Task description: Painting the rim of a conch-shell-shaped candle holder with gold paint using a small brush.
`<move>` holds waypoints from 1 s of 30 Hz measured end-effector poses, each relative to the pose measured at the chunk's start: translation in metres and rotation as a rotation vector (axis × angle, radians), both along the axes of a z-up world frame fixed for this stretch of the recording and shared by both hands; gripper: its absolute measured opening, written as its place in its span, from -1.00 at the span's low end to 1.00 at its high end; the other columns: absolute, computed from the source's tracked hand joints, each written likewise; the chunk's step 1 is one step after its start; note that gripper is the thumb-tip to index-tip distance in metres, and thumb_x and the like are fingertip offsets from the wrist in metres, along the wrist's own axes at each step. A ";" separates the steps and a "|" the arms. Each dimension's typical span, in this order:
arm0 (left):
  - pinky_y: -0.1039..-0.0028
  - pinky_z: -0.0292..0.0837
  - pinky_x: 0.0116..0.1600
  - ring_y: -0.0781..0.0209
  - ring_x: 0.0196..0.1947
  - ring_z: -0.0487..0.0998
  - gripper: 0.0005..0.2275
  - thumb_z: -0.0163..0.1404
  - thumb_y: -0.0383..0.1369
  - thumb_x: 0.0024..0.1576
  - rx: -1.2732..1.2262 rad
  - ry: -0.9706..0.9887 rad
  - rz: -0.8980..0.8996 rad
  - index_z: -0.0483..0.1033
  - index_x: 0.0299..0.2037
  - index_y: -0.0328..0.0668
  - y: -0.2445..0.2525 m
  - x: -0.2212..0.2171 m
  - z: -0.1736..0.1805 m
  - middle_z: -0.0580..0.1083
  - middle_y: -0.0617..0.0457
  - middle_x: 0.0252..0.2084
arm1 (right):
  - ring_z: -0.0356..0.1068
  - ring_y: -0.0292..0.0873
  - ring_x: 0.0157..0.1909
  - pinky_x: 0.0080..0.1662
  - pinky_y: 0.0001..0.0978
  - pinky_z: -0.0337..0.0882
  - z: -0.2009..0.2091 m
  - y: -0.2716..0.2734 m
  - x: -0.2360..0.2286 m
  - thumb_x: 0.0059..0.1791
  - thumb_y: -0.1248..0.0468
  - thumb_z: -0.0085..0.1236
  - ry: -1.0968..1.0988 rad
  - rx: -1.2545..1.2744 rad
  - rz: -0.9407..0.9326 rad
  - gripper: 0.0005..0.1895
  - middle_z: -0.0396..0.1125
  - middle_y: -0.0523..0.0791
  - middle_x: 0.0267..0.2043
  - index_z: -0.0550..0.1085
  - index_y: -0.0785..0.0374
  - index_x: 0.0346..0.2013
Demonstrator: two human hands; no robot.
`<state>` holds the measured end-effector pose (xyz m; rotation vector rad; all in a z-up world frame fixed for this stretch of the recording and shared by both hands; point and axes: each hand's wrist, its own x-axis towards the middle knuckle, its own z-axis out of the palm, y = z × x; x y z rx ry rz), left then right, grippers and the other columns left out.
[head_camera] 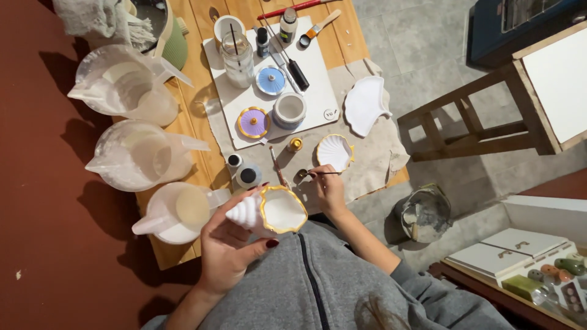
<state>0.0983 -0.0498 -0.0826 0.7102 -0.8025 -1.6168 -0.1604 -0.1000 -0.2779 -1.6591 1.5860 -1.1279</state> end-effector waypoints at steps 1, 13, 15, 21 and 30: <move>0.17 0.38 0.40 -0.04 0.41 0.35 -0.33 0.26 -0.71 -0.01 0.001 0.000 0.001 0.28 0.34 -0.36 0.000 0.000 -0.001 0.31 -0.28 0.43 | 0.45 -0.05 -0.27 -0.20 -0.30 0.43 0.001 -0.001 0.001 -0.07 0.60 0.02 0.000 0.001 0.001 -0.75 0.37 -0.02 -0.22 0.48 0.32 -0.16; 0.18 0.34 0.41 -0.03 0.41 0.34 -0.33 0.25 -0.73 -0.02 0.023 -0.020 -0.032 0.28 0.34 -0.36 -0.003 -0.001 0.003 0.31 -0.29 0.42 | 0.45 -0.09 -0.27 -0.21 -0.35 0.43 0.000 0.000 0.001 -0.06 0.59 0.03 -0.002 0.037 -0.007 -0.75 0.39 -0.02 -0.21 0.51 0.32 -0.15; 0.17 0.35 0.42 -0.03 0.42 0.34 -0.33 0.25 -0.72 0.00 -0.013 0.004 -0.030 0.27 0.35 -0.34 -0.003 -0.002 0.002 0.30 -0.29 0.43 | 0.45 -0.11 -0.28 -0.21 -0.36 0.43 0.000 0.000 0.001 -0.02 0.56 0.04 -0.015 0.049 0.003 -0.79 0.38 -0.02 -0.21 0.50 0.33 -0.15; 0.15 0.40 0.38 -0.04 0.41 0.35 -0.34 0.25 -0.71 0.01 0.002 0.010 -0.021 0.28 0.34 -0.33 -0.002 -0.002 -0.001 0.30 -0.27 0.44 | 0.43 -0.12 -0.29 -0.23 -0.37 0.41 -0.005 0.000 0.000 -0.01 0.55 0.05 -0.002 0.034 -0.009 -0.81 0.39 -0.03 -0.23 0.51 0.32 -0.15; 0.15 0.27 0.49 -0.07 0.50 0.27 -0.30 0.18 -0.80 0.01 -0.130 0.035 -0.021 0.24 0.39 -0.27 -0.004 -0.009 0.009 0.25 -0.25 0.49 | 0.46 -0.24 -0.25 -0.16 -0.42 0.49 -0.033 0.002 -0.015 0.12 0.42 0.03 -0.250 0.144 -0.027 -0.90 0.43 -0.06 -0.25 0.47 0.35 -0.08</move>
